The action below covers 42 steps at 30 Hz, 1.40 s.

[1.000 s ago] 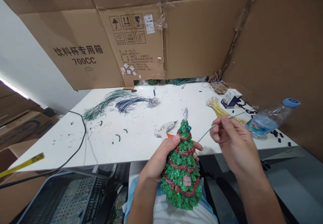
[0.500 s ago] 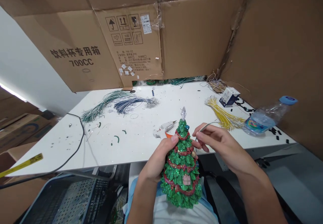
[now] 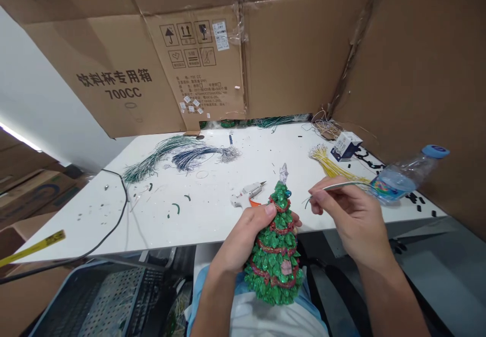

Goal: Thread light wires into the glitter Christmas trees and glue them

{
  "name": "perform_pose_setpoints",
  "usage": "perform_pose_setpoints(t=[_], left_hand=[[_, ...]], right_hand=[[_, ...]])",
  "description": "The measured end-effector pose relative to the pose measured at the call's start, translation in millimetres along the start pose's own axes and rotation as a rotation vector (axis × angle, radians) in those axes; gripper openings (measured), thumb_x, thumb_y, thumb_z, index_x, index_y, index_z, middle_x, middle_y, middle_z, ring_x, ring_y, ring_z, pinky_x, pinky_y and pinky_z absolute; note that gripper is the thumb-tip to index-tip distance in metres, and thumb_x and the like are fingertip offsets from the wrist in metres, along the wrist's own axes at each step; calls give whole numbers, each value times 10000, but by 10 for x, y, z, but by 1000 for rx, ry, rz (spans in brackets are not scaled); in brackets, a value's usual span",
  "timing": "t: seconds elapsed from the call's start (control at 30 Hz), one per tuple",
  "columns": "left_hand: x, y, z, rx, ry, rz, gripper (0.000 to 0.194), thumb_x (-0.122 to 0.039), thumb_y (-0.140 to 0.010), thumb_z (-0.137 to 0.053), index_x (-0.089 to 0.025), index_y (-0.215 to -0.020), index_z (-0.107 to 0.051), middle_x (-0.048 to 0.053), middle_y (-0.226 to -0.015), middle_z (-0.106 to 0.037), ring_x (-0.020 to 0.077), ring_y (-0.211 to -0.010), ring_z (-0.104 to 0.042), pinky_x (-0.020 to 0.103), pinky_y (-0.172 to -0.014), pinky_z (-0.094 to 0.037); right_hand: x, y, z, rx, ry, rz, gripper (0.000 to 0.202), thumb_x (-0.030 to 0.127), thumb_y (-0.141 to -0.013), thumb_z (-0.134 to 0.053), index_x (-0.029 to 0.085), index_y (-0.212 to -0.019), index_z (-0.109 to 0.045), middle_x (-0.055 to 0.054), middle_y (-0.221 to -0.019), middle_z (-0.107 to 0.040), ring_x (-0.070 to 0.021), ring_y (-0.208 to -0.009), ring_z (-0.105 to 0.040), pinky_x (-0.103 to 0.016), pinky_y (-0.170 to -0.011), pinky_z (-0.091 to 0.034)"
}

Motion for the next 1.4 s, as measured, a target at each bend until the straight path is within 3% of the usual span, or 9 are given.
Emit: perform_pose_setpoints(t=[0.2, 0.37, 0.5, 0.67, 0.9, 1.1, 1.4], left_hand=[[27, -10, -16, -102, -153, -46, 567, -694, -1013, -685, -143, -1029, -818, 100, -994, -809, 237, -920, -709, 311, -862, -543], [32, -32, -56, -117, -289, -103, 489, -637, -1061, -647, -168, -1051, -789, 60, -1003, -763, 235, -976, -661, 307, -896, -497], [37, -29, -82, -114, -270, -96, 481, -634, -1068, -635, -174, -1037, -771, 44, -974, -730, 224, -967, -646, 300, -882, -488], [22, -25, -99, -109, -253, -120, 465, -617, -1083, -623, -178, -1018, -762, 28, -925, -693, 196, -900, -611, 287, -851, -473], [-10, -5, -120, -146, -323, -176, 447, -590, -1096, -609, -186, -1030, -789, 25, -962, -728, 210, -956, -628, 298, -889, -467], [-62, 54, -142, -230, -421, -180, 459, -625, -1078, -617, -193, -963, -721, 5, -921, -675, 195, -912, -584, 293, -854, -447], [-68, 105, -195, -247, -476, -187, 468, -631, -1076, -615, -197, -903, -656, -6, -860, -613, 175, -854, -528, 281, -790, -410]], right_hand=[[136, 101, -87, -79, -176, 146, 74, 267, -1011, -824, 270, -938, -836, -24, -892, -757, -144, -671, -666, -285, -565, -550], [198, 145, -153, -107, -54, 269, 109, 168, -990, -817, 271, -974, -848, -30, -897, -792, -161, -693, -697, -302, -573, -572], [221, 158, -151, -137, 130, 432, 284, 50, -928, -831, 298, -1064, -851, -20, -882, -818, -217, -826, -771, -365, -686, -632], [230, 167, -144, -79, 257, 571, 396, 17, -867, -870, 323, -1117, -833, -7, -945, -839, -217, -831, -786, -395, -729, -657], [208, 176, -129, -30, 327, 593, 366, 31, -867, -878, 307, -1101, -830, -32, -1037, -873, -241, -886, -838, -401, -747, -707], [164, 205, -121, -101, 259, 588, 432, 2, -858, -874, 316, -1151, -825, -19, -977, -884, -249, -858, -851, -415, -735, -721], [125, 198, -184, -119, 244, 585, 360, 24, -875, -864, 306, -1094, -816, -10, -913, -877, -241, -812, -849, -391, -683, -720]])
Point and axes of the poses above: each hand's wrist, its own y-axis away from the middle knuckle, its own z-axis out of the back of the hand, x = y × z, the point moved 3 cm from there along -y, towards the middle knuckle
